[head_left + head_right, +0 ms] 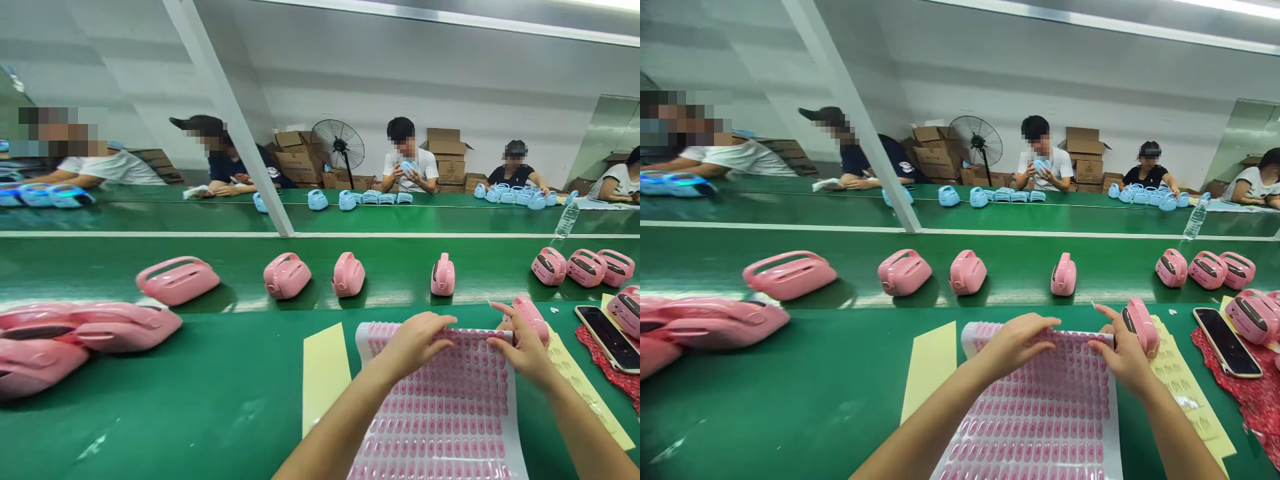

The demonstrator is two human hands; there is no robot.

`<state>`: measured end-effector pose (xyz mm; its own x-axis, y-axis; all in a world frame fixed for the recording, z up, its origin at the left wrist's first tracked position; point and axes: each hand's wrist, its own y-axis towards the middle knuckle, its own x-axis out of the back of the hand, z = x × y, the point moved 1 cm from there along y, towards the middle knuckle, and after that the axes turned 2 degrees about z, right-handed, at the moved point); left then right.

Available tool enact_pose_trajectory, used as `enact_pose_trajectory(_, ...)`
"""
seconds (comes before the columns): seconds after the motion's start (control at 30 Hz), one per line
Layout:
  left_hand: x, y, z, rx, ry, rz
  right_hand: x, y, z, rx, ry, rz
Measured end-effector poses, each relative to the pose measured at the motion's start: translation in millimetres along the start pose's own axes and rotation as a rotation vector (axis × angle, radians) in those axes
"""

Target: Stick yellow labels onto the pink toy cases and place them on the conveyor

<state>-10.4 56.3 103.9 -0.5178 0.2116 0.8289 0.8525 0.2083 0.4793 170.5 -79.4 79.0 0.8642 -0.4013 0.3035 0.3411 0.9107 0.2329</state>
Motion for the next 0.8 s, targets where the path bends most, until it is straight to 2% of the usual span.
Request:
enact_pose_trajectory(0.07, 13.1, -9.2, 13.4, 0.101, -0.014, 0.066, 4.6, 0.9, -0.2, -0.004, 0.006, -0.017)
enact_pose_trajectory(0.17, 35.4, -23.2, 34.4, 0.357, -0.062, 0.246, 10.3, 2.7, -0.8, -0.015, -0.009, 0.015)
enact_pose_trajectory(0.23, 46.3, -28.1, 41.7, 0.437, -0.074, 0.319, 11.3, 4.3, -2.5, -0.023, -0.019, 0.043)
enact_pose_trajectory(0.67, 61.5, -23.3, 42.5, 0.609, -0.218, 0.416, 5.7, 11.3, -13.4, -0.064, -0.014, 0.043)
enact_pose_trajectory(0.8, 51.5, -12.0, 39.0, 0.537, -0.215, 0.452, 4.5, 12.6, -13.1, -0.050, -0.009, 0.035)
